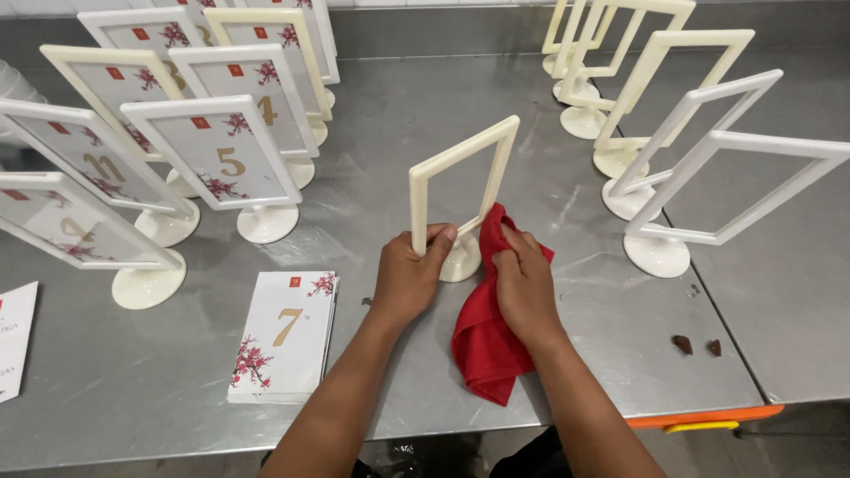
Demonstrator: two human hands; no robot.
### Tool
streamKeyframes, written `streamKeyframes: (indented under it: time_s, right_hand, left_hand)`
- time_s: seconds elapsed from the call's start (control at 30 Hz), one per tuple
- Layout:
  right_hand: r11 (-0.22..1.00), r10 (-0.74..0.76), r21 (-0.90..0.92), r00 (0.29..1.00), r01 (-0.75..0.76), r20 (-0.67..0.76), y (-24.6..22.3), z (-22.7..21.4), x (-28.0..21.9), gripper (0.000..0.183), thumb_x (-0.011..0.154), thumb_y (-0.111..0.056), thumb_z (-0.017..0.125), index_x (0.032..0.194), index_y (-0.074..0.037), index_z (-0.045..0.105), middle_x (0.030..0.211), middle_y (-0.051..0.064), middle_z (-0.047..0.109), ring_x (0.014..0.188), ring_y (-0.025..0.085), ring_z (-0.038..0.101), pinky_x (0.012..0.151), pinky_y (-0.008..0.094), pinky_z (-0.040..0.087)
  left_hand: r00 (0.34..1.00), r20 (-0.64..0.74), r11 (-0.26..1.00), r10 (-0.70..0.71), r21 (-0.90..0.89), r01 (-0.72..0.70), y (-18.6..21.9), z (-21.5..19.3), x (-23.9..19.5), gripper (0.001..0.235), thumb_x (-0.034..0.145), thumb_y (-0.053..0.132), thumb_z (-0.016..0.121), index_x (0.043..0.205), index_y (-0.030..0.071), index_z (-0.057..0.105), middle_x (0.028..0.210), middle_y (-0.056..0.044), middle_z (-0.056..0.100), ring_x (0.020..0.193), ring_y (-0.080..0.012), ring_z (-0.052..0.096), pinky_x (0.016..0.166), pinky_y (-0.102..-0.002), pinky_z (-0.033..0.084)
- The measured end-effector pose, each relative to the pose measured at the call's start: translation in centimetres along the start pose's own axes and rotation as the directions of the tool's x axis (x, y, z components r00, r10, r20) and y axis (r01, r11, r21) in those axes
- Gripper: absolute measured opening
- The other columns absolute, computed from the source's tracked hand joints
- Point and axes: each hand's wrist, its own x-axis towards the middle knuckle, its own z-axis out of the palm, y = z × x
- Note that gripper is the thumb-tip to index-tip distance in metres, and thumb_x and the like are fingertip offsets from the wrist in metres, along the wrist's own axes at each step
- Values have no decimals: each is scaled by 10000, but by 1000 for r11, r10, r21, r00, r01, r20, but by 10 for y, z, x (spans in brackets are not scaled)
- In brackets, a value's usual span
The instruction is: The person assembles table number frames by inserting numbered cards into white plastic stands. They use a red cloth to wipe the frames and cards before and after insertion. The person handles multiple frames and cards, arranging them on a metal countertop.
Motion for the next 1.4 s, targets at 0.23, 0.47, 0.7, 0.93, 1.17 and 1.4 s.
streamKeyframes:
  time_s: [0.23, 0.47, 0.7, 0.93, 1.17, 1.4]
  right_hand:
    - [999, 26, -26, 1000, -26, -5, -19, -4, -6, 526, 890, -160, 477, 1365, -7, 643, 1164, 165, 615, 1196, 286, 554, 1108, 457, 397]
    - [960, 143, 258, 984, -112, -105, -20, -9, -7, 570, 877, -167, 456, 1404, -39, 630, 1219, 136, 646, 1150, 251, 528, 1101, 446, 396]
    - [999, 46, -9, 999, -46, -9, -17, -3, -2, 514, 885, -191, 477, 1334, -39, 675, 1139, 118, 631, 1168, 259, 554, 1104, 434, 395]
    - [912, 141, 410, 958, -27, -249, 11, -7, 5, 546, 844, -176, 507, 1344, 6, 628, 1178, 154, 590, 1125, 274, 509, 1095, 458, 371]
    - [950, 154, 293, 975, -103, -158, -11, -3, -1, 537, 852, -180, 494, 1338, -21, 658, 1162, 160, 642, 1133, 277, 545, 1092, 443, 386]
    - [999, 34, 43, 998, -32, -49, 5, 0, 8, 479, 885, -173, 470, 1286, -59, 704, 1022, 84, 594, 997, 202, 528, 986, 388, 442]
  left_hand:
    - [1000, -17, 1000, 6, -15, -6, 3, 3, -2, 365, 1016, 359, 634, 1153, 57, 784, 904, -195, 782, 872, -228, 698, 759, -398, 561]
    - [1000, -30, 1000, 6, -10, -7, 5, 4, -1, 386, 1019, 356, 640, 1166, 25, 773, 929, -239, 758, 893, -275, 713, 779, -402, 566]
    - [1000, -6, 1000, 7, -5, -7, -3, 2, 1, 371, 1024, 363, 631, 1156, 52, 783, 913, -205, 763, 880, -225, 676, 753, -381, 562]
    - [999, -34, 1000, 4, -9, -4, 2, 4, -2, 380, 1023, 346, 632, 1168, 23, 770, 916, -236, 743, 895, -270, 705, 765, -401, 571]
    - [1000, -21, 1000, -14, 4, 14, 6, 2, -1, 382, 1020, 345, 634, 1189, 28, 763, 942, -248, 751, 923, -293, 713, 781, -411, 564]
    - [1000, 3, 999, -25, -22, 25, 3, 1, -1, 367, 1014, 363, 646, 1171, 59, 779, 935, -198, 776, 893, -216, 680, 756, -382, 562]
